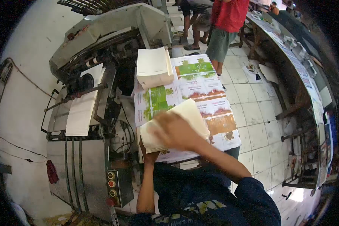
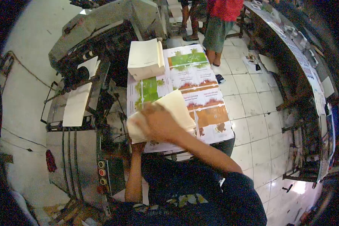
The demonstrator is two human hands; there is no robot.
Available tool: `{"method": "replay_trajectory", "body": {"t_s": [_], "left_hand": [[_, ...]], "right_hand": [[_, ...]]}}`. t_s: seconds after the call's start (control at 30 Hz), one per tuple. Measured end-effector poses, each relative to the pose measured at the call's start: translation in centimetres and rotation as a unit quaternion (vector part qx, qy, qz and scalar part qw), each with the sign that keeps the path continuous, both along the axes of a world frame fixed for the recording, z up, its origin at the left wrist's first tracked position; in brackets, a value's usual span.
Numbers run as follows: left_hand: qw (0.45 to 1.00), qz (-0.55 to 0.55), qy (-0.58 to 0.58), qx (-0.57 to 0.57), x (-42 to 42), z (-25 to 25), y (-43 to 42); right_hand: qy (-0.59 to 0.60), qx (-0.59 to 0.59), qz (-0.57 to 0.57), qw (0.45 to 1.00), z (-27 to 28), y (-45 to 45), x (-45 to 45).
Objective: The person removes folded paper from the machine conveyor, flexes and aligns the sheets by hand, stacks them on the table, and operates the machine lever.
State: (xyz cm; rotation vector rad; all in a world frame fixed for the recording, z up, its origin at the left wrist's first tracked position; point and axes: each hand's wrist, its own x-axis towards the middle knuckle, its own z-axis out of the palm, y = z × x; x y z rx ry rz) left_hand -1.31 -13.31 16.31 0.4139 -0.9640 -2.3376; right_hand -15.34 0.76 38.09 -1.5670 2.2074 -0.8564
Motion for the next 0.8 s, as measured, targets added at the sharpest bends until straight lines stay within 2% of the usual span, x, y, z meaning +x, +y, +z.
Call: {"method": "replay_trajectory", "body": {"t_s": [0.07, 0.13, 0.23, 0.27, 0.3, 0.33, 0.4, 0.43, 0.47, 0.5, 0.53, 0.57, 0.6, 0.63, 0.67, 0.7, 0.73, 0.77, 0.8], "left_hand": [[1.000, 0.004, -0.001, -0.001, 0.5, -0.1, 0.2], [1.000, 0.016, -0.015, -0.012, 0.7, -0.9, 0.3], [0.988, 0.034, -0.073, -0.133, -0.2, -4.1, -1.1], [0.982, 0.006, -0.050, -0.184, -0.3, -5.8, -2.4], [0.978, -0.141, 0.137, -0.062, 0.3, -6.9, -3.6], [0.954, -0.206, 0.218, 0.002, 0.6, -5.7, -3.7], [0.865, -0.348, 0.335, 0.138, 1.1, -2.9, -3.9], [0.876, -0.307, 0.355, 0.111, 0.1, -1.7, -2.7], [0.881, -0.287, 0.362, 0.101, 0.3, -2.7, -2.6], [0.886, -0.265, 0.369, 0.091, 0.6, -3.6, -2.6], [0.964, -0.177, 0.104, -0.169, 1.7, -5.0, -3.4], [0.947, -0.114, -0.032, -0.298, 2.1, -6.5, -3.5], [0.894, -0.068, -0.177, -0.406, 2.2, -6.2, -3.1], [0.986, 0.027, -0.149, -0.070, 0.4, -0.5, -0.6], [0.985, 0.063, -0.123, 0.102, -0.8, 1.0, 0.4], [0.951, 0.127, -0.088, 0.269, -1.9, 2.4, 1.3], [0.947, -0.014, 0.152, 0.282, -2.4, 1.1, 1.6], [0.918, -0.076, 0.270, 0.280, -1.9, -0.1, 1.8], [0.874, -0.148, 0.373, 0.273, -1.5, -1.0, 2.0]], "right_hand": [[-0.073, -0.179, -0.120, 0.974, -1.8, 2.4, -5.5], [-0.221, -0.324, -0.188, 0.900, -6.4, 5.6, -11.9], [-0.394, -0.256, -0.175, 0.865, -19.2, 4.0, -14.5], [-0.458, -0.231, -0.194, 0.836, -14.7, 3.1, -10.7], [-0.462, -0.228, -0.199, 0.834, -11.3, 4.1, -9.6], [-0.536, -0.168, -0.097, 0.822, -8.1, 4.9, -8.9], [-0.600, -0.104, 0.007, 0.793, -8.5, 5.0, -8.7], [-0.518, -0.199, -0.070, 0.829, -12.0, 4.4, -8.8], [-0.423, -0.288, -0.146, 0.846, -15.1, 3.9, -9.1], [-0.415, -0.298, -0.180, 0.840, -15.9, 3.7, -8.4], [-0.407, -0.308, -0.213, 0.833, -15.2, 3.3, -7.3], [-0.477, -0.289, -0.191, 0.808, -14.0, 3.8, -7.8], [-0.547, -0.267, -0.167, 0.776, -12.3, 4.1, -7.7], [-0.584, -0.253, -0.077, 0.767, -11.9, 4.9, -8.8], [-0.583, -0.252, -0.071, 0.769, -11.6, 4.9, -8.5], [-0.528, -0.250, -0.118, 0.803, -11.4, 4.9, -7.7], [-0.471, -0.245, -0.165, 0.831, -11.5, 5.0, -6.7], [-0.414, -0.236, -0.214, 0.853, -11.7, 5.2, -6.0], [-0.419, -0.230, -0.211, 0.852, -11.9, 5.5, -6.2]]}}
